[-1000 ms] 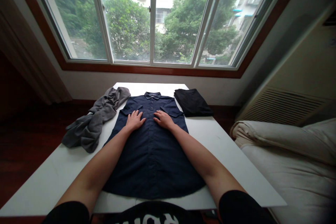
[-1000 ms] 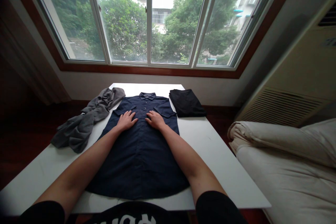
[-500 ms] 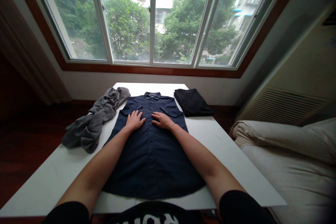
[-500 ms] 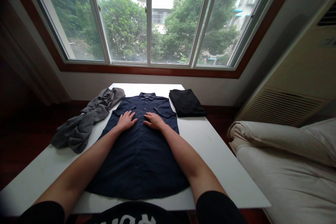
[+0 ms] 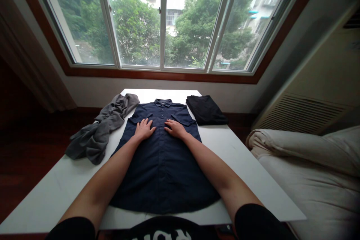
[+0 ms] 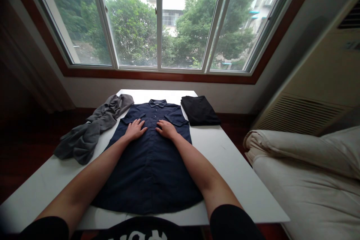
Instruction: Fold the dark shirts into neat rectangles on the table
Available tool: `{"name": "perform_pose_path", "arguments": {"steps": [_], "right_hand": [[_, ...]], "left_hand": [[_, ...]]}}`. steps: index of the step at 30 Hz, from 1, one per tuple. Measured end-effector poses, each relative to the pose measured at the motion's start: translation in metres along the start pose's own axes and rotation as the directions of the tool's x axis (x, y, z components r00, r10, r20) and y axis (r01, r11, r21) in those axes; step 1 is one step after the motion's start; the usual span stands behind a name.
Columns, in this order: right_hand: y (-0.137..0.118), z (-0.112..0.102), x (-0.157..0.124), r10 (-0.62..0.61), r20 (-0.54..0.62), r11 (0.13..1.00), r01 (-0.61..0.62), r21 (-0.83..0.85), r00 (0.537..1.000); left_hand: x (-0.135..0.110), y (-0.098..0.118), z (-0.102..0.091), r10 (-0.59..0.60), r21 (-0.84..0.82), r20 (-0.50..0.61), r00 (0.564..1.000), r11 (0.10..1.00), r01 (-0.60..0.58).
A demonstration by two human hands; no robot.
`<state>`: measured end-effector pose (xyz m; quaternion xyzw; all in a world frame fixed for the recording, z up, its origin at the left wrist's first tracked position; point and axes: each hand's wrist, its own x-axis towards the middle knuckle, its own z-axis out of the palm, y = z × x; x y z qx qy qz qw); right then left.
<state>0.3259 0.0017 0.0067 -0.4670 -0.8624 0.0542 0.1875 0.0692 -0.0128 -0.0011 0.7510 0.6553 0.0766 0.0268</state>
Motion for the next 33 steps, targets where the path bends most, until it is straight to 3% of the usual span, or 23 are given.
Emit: {"name": "perform_pose_path", "arguments": {"steps": [6, 14, 20, 27, 33], "right_hand": [[-0.0052, -0.0045, -0.0021, -0.089, 0.009, 0.993, 0.088, 0.080, 0.996], [0.0003, -0.0005, 0.0008, 0.072, -0.061, 0.997, -0.073, -0.021, 0.996], [0.0015, 0.0020, 0.0016, -0.043, -0.035, 0.999, 0.043, -0.014, 0.998], [0.0036, 0.0022, 0.0025, 0.037, -0.061, 0.998, -0.039, -0.041, 0.997], [0.0015, 0.0008, 0.0015, -0.042, -0.038, 0.999, 0.043, 0.013, 0.998]], "left_hand": [[0.0016, -0.0014, 0.0026, 0.006, 0.008, -0.004, 1.000, 1.000, -0.006], [0.0006, -0.0001, -0.0004, 0.000, -0.006, 0.011, 1.000, 1.000, 0.001], [-0.0003, 0.0002, -0.0008, 0.001, -0.004, 0.005, 1.000, 1.000, -0.001], [0.0001, 0.0005, -0.0007, 0.000, -0.001, 0.003, 1.000, 1.000, 0.000], [-0.0011, 0.0019, -0.0028, -0.012, -0.007, 0.017, 1.000, 1.000, 0.013]]}}
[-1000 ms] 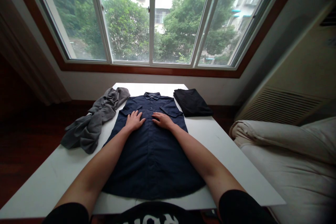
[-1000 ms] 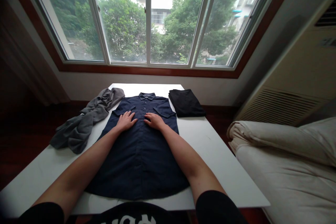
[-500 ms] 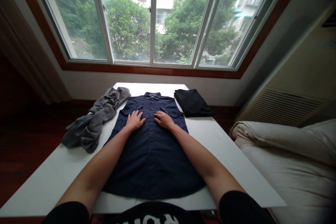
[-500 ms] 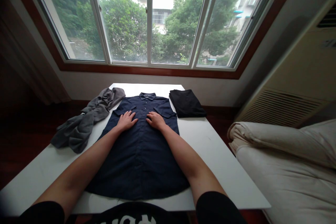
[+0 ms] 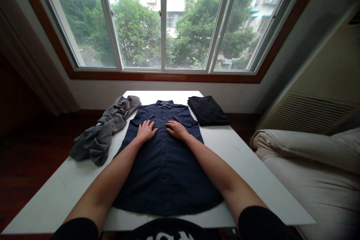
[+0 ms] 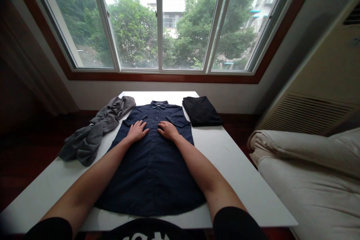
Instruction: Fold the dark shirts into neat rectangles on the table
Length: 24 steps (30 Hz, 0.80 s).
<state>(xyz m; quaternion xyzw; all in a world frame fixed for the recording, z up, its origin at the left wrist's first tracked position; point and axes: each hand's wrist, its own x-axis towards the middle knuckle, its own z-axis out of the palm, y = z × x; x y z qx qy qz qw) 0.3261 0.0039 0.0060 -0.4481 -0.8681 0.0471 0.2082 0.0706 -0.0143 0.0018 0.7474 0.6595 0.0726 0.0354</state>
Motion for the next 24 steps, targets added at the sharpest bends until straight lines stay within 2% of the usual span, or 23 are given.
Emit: {"name": "perform_pose_path", "arguments": {"steps": [3, 7, 9, 13, 17, 24], "right_hand": [[-0.0024, -0.0024, 0.0000, 0.013, -0.029, 1.000, -0.014, -0.007, 0.999], [-0.0036, -0.0055, 0.0000, 0.105, -0.087, 0.993, -0.109, -0.045, 0.991], [-0.0035, -0.0065, -0.0005, 0.131, -0.078, 0.989, -0.136, -0.058, 0.988], [-0.0047, -0.0072, -0.0020, 0.082, 0.002, 0.996, -0.082, -0.030, 0.997], [-0.0076, -0.0073, -0.0026, 0.013, 0.025, 1.000, -0.014, 0.008, 1.000], [-0.0069, -0.0076, -0.0021, 0.120, -0.041, 0.991, -0.123, -0.057, 0.992]], "left_hand": [[0.0002, -0.0002, 0.0003, -0.001, 0.005, 0.001, 1.000, 1.000, 0.001], [0.0013, -0.0010, 0.0015, 0.003, 0.007, -0.001, 1.000, 1.000, -0.003], [0.0013, -0.0011, 0.0014, 0.003, 0.004, -0.001, 1.000, 1.000, -0.003], [0.0001, -0.0001, -0.0005, -0.003, 0.003, -0.002, 1.000, 1.000, 0.003], [-0.0008, 0.0011, -0.0016, -0.004, 0.005, 0.001, 1.000, 1.000, 0.004], [0.0010, -0.0007, 0.0016, 0.003, 0.007, -0.006, 1.000, 1.000, -0.003]]}}
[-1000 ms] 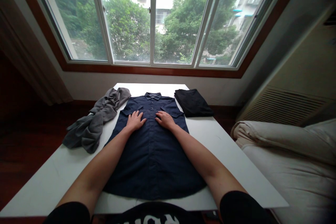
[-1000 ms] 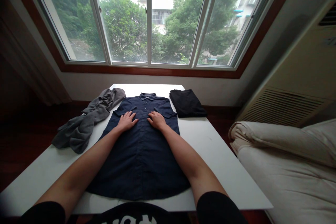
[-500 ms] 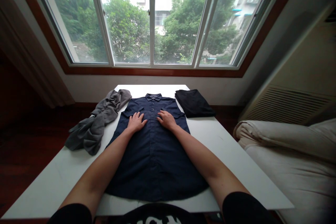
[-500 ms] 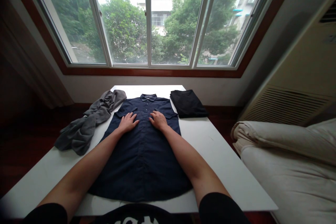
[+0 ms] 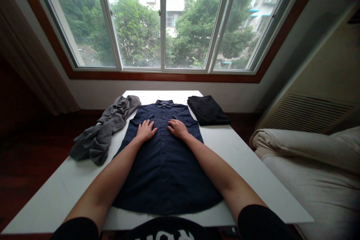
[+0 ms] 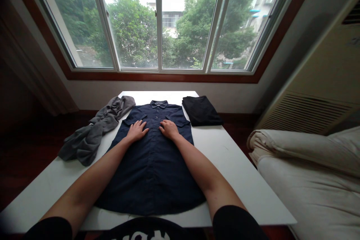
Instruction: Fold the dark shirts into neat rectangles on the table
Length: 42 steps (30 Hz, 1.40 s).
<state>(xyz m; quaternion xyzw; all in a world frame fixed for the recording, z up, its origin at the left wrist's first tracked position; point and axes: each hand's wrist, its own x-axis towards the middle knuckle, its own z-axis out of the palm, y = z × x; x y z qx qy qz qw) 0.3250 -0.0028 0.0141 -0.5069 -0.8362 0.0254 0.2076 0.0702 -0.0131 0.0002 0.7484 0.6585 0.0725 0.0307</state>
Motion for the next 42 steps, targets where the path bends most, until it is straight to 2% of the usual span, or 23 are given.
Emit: {"name": "perform_pose_path", "arguments": {"steps": [3, 10, 26, 42], "right_hand": [[0.001, 0.000, 0.000, 0.026, 0.011, 0.999, -0.025, -0.020, 1.000], [0.001, -0.001, 0.001, -0.131, 0.042, 0.989, 0.128, 0.068, 0.990], [-0.003, -0.007, -0.001, 0.016, 0.024, 1.000, -0.016, 0.006, 1.000], [-0.006, -0.012, -0.001, -0.038, 0.030, 0.998, 0.039, -0.055, 0.999]], "left_hand": [[0.000, -0.001, 0.000, -0.003, -0.001, 0.000, 1.000, 1.000, 0.003], [-0.001, 0.000, -0.001, 0.003, -0.001, -0.003, 1.000, 1.000, -0.003], [-0.001, 0.001, -0.002, 0.000, 0.002, -0.001, 1.000, 1.000, 0.000], [-0.001, 0.003, -0.002, 0.002, 0.016, -0.001, 1.000, 1.000, -0.002]]}}
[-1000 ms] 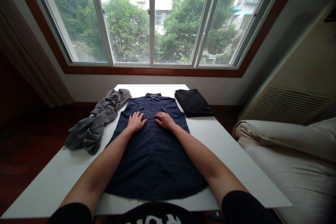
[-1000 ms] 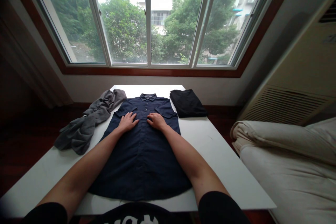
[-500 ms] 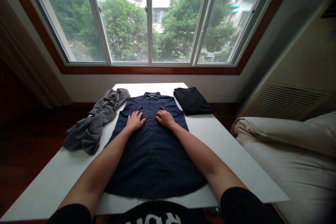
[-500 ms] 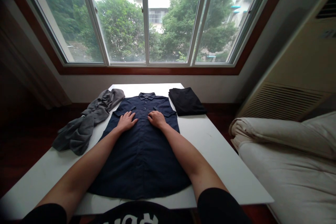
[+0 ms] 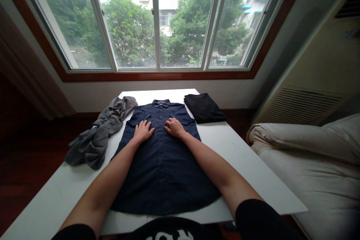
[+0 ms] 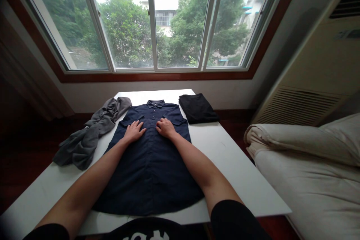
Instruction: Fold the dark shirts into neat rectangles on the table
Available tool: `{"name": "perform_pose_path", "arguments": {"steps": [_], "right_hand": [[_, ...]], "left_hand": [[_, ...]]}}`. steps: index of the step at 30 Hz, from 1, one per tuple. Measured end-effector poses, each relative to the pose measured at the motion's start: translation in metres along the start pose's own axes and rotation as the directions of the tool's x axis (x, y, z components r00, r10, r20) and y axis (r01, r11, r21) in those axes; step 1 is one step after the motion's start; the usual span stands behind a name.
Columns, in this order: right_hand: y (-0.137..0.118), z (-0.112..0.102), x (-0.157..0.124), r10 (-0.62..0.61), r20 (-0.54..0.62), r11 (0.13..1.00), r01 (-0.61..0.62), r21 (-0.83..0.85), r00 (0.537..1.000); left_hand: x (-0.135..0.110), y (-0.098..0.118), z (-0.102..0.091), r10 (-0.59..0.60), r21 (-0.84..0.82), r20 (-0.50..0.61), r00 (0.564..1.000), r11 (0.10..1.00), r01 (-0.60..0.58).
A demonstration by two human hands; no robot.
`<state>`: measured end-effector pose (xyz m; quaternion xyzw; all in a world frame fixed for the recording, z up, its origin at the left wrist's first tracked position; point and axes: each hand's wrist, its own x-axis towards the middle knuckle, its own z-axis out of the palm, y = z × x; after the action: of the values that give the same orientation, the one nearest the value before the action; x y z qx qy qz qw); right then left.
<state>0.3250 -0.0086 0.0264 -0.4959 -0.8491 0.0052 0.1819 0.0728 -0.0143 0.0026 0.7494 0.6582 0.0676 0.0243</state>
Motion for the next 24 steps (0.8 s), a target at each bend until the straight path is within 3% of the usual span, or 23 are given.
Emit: {"name": "perform_pose_path", "arguments": {"steps": [5, 11, 15, 19, 21, 22, 24], "right_hand": [[0.001, 0.001, -0.001, -0.010, -0.003, 1.000, 0.010, 0.015, 1.000], [0.011, 0.002, 0.011, 0.049, 0.025, 0.989, -0.052, 0.135, 0.998], [0.038, -0.008, 0.025, 0.147, 0.070, 0.944, -0.161, 0.289, 0.987], [0.083, -0.027, 0.034, 0.266, 0.016, 0.931, -0.261, 0.256, 0.964], [0.105, -0.035, 0.037, 0.316, -0.005, 0.930, -0.308, 0.200, 0.949], [0.116, -0.038, 0.039, 0.338, -0.012, 0.929, -0.331, 0.167, 0.941], [0.133, -0.042, 0.043, 0.365, -0.021, 0.928, -0.362, 0.089, 0.931]], "left_hand": [[-0.003, 0.004, -0.006, -0.007, -0.010, -0.026, 1.000, 1.000, 0.007], [-0.013, 0.021, -0.028, 0.067, -0.103, -0.300, 0.952, 0.990, -0.102], [-0.025, 0.049, -0.048, 0.161, -0.136, -0.389, 0.907, 0.964, -0.230], [-0.047, 0.097, -0.064, 0.380, -0.093, -0.365, 0.850, 0.894, -0.439], [-0.065, 0.127, -0.068, 0.570, -0.070, -0.286, 0.771, 0.790, -0.610], [-0.076, 0.142, -0.068, 0.675, -0.063, -0.229, 0.701, 0.709, -0.703], [-0.097, 0.170, -0.066, 0.853, -0.063, -0.111, 0.511, 0.507, -0.860]]}}
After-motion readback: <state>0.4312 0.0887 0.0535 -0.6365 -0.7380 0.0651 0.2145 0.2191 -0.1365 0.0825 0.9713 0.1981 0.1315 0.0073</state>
